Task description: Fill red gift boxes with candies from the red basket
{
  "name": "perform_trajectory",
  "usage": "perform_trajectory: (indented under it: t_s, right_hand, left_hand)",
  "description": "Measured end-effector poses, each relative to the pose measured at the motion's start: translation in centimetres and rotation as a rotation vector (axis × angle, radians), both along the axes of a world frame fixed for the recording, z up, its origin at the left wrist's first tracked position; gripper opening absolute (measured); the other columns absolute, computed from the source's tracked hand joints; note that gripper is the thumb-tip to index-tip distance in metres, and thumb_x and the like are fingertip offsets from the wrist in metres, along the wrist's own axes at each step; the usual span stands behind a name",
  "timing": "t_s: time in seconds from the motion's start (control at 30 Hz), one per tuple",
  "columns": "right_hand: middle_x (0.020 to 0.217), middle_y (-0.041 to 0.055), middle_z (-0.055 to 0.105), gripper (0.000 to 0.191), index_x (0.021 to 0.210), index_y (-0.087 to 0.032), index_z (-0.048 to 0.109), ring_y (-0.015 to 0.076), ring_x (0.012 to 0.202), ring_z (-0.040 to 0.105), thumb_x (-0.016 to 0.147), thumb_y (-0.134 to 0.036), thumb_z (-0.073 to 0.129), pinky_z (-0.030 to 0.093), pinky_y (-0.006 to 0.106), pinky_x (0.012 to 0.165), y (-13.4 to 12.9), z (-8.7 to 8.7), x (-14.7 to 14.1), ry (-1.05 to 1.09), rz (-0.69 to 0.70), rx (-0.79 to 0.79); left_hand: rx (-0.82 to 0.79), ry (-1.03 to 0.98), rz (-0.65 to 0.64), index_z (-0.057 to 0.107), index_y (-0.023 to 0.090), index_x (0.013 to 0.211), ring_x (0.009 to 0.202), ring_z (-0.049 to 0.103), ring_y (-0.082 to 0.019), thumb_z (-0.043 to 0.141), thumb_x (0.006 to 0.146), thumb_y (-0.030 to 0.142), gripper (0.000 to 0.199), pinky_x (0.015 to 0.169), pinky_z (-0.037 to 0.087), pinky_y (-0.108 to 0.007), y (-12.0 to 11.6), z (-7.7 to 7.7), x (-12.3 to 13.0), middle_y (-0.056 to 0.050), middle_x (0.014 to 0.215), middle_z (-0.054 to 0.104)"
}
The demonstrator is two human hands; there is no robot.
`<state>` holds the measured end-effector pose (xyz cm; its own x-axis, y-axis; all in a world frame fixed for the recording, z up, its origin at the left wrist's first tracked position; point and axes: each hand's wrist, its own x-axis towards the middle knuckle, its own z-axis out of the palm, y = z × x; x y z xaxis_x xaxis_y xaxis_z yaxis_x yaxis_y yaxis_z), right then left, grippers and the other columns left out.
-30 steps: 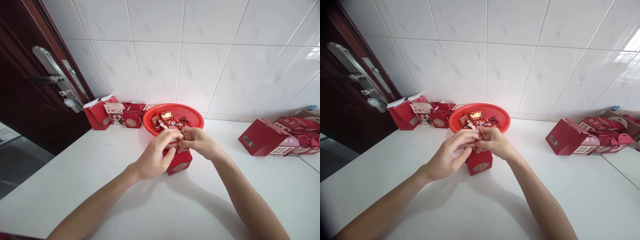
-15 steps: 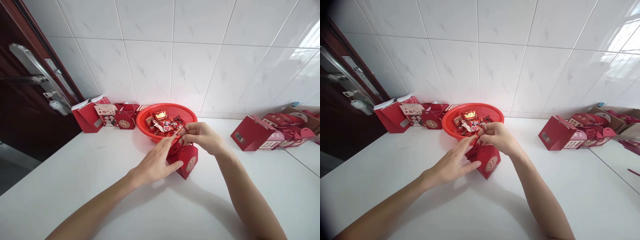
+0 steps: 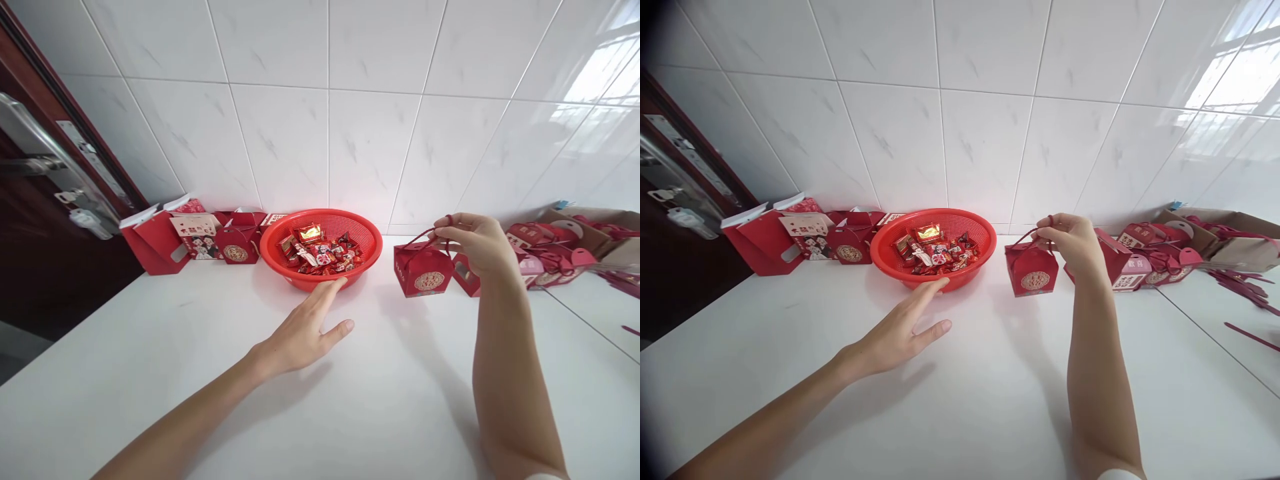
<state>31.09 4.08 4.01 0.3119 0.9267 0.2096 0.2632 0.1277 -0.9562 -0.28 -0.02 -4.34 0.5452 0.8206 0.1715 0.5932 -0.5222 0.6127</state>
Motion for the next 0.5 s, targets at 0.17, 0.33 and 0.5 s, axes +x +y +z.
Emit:
perform_trajectory:
  t_s: [0.17, 0.33, 0.5]
  right_hand:
    - [0.071, 0.0032, 0.068, 0.007, 0.07, -0.02, 0.064, 0.0173, 0.064, 0.065, 0.07, -0.013, 0.066, 0.059, 0.034, 0.071, 2.1, -2.3, 2.2, 0.062, -0.236, -0.036]
    - [0.067, -0.0002, 0.062, 0.011, 0.067, -0.021, 0.06, 0.0178, 0.064, 0.062, 0.063, -0.011, 0.064, 0.057, 0.034, 0.071, 3.0, -3.9, 5.0, -0.043, -0.418, -0.09]
    - [0.078, 0.0058, 0.067, 0.011, 0.068, -0.021, 0.061, 0.0238, 0.082, 0.064, 0.064, -0.011, 0.062, 0.052, 0.039, 0.083, 2.5, -4.0, 6.5, -0.253, -0.513, -0.123]
  left_hand:
    - [-0.014, 0.011, -0.04, 0.034, 0.023, 0.157, 0.142, 0.049, -0.031, 0.055, 0.098, 0.045, 0.066, 0.115, 0.045, -0.05, -0.1, -0.5, 0.3, -0.015, 0.158, 0.046]
    - [-0.031, 0.003, -0.067, 0.039, 0.024, 0.154, 0.136, 0.055, -0.031, 0.057, 0.097, 0.039, 0.062, 0.109, 0.051, -0.046, -0.2, -1.0, 0.5, -0.014, 0.154, 0.051]
    - [-0.077, 0.03, -0.086, 0.04, 0.025, 0.153, 0.135, 0.056, -0.03, 0.056, 0.096, 0.037, 0.061, 0.109, 0.051, -0.045, -0.1, -1.4, 0.7, -0.013, 0.155, 0.049]
